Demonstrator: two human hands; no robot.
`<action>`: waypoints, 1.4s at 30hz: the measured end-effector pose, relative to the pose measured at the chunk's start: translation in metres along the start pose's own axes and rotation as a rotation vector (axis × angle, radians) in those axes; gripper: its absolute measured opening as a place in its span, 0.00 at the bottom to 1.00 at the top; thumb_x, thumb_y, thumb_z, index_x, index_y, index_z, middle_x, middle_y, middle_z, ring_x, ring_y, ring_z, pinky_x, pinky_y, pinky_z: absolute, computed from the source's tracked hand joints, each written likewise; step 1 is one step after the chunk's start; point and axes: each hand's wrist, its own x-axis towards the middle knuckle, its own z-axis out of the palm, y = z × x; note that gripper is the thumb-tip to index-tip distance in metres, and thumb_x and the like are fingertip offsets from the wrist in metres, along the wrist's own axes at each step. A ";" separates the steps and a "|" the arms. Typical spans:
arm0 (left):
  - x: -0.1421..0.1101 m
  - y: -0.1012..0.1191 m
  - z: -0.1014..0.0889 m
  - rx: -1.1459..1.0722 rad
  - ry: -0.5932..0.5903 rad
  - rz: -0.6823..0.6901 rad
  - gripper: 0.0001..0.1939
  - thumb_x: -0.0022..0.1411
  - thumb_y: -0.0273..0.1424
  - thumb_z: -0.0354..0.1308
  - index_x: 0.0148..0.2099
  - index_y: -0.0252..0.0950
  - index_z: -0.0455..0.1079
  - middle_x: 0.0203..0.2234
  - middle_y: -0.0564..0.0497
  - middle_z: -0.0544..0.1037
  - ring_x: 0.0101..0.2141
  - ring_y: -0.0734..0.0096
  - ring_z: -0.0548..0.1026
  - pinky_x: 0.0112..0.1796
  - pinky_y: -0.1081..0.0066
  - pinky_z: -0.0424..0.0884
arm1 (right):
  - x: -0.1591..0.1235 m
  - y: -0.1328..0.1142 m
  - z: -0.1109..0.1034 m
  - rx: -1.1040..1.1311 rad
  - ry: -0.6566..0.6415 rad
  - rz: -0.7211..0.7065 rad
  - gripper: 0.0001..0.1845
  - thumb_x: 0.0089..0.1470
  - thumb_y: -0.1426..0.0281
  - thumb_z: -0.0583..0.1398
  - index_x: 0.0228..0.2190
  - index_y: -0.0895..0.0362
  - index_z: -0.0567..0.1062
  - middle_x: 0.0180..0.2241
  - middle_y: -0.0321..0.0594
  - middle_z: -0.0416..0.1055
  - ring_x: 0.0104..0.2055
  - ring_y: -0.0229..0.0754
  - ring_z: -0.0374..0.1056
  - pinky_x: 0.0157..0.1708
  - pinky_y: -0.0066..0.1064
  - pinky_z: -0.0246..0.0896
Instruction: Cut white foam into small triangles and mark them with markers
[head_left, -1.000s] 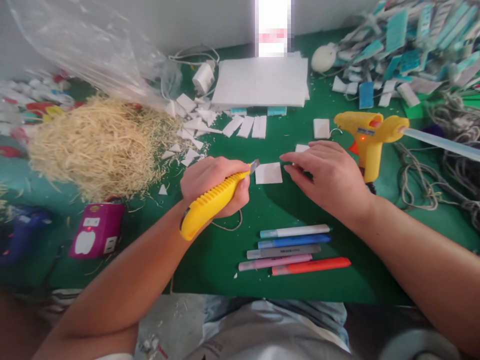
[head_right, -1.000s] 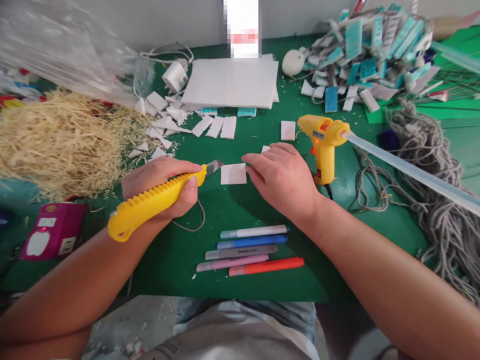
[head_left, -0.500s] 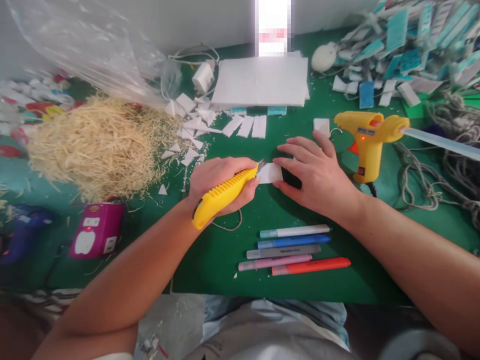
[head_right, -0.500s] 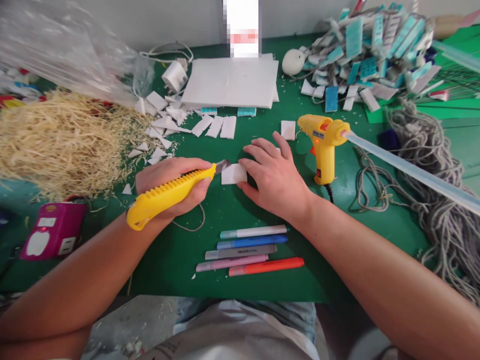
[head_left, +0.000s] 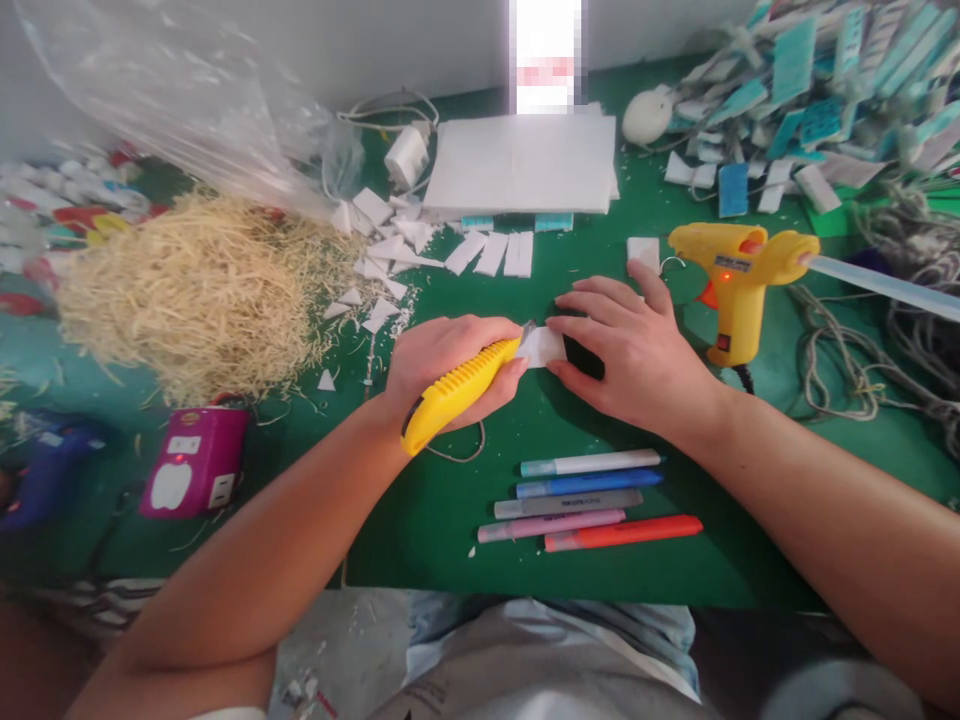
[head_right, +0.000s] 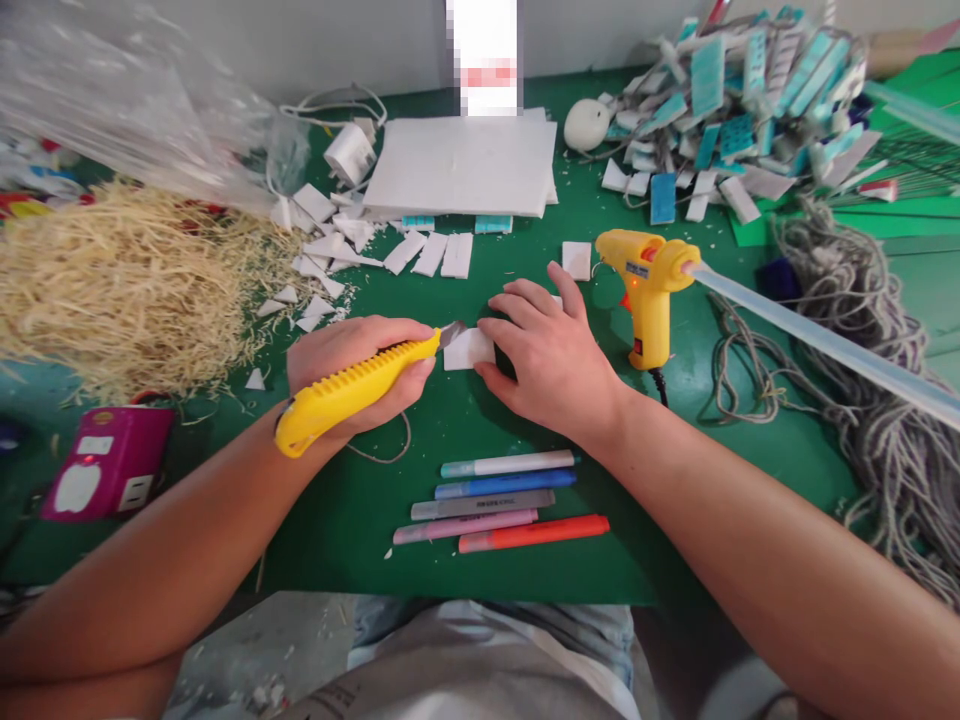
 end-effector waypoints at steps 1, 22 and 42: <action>0.000 0.000 0.000 -0.005 0.004 0.009 0.05 0.71 0.35 0.60 0.45 0.40 0.75 0.31 0.56 0.86 0.27 0.72 0.83 0.32 0.74 0.78 | 0.000 0.000 0.000 0.001 -0.002 0.002 0.14 0.64 0.64 0.60 0.46 0.52 0.84 0.51 0.45 0.82 0.60 0.59 0.73 0.72 0.68 0.47; 0.004 -0.003 0.004 0.035 -0.056 0.062 0.08 0.67 0.31 0.56 0.41 0.42 0.77 0.28 0.55 0.85 0.25 0.71 0.82 0.28 0.74 0.77 | 0.002 -0.001 -0.004 0.009 -0.020 0.001 0.13 0.64 0.64 0.61 0.45 0.52 0.84 0.50 0.47 0.82 0.60 0.59 0.73 0.70 0.66 0.52; 0.006 0.002 0.007 -0.169 -0.089 -0.025 0.04 0.69 0.33 0.62 0.44 0.40 0.74 0.29 0.54 0.83 0.24 0.75 0.78 0.29 0.76 0.74 | 0.003 -0.003 -0.001 0.022 -0.032 0.022 0.13 0.62 0.68 0.61 0.45 0.51 0.84 0.50 0.45 0.82 0.60 0.59 0.73 0.72 0.70 0.47</action>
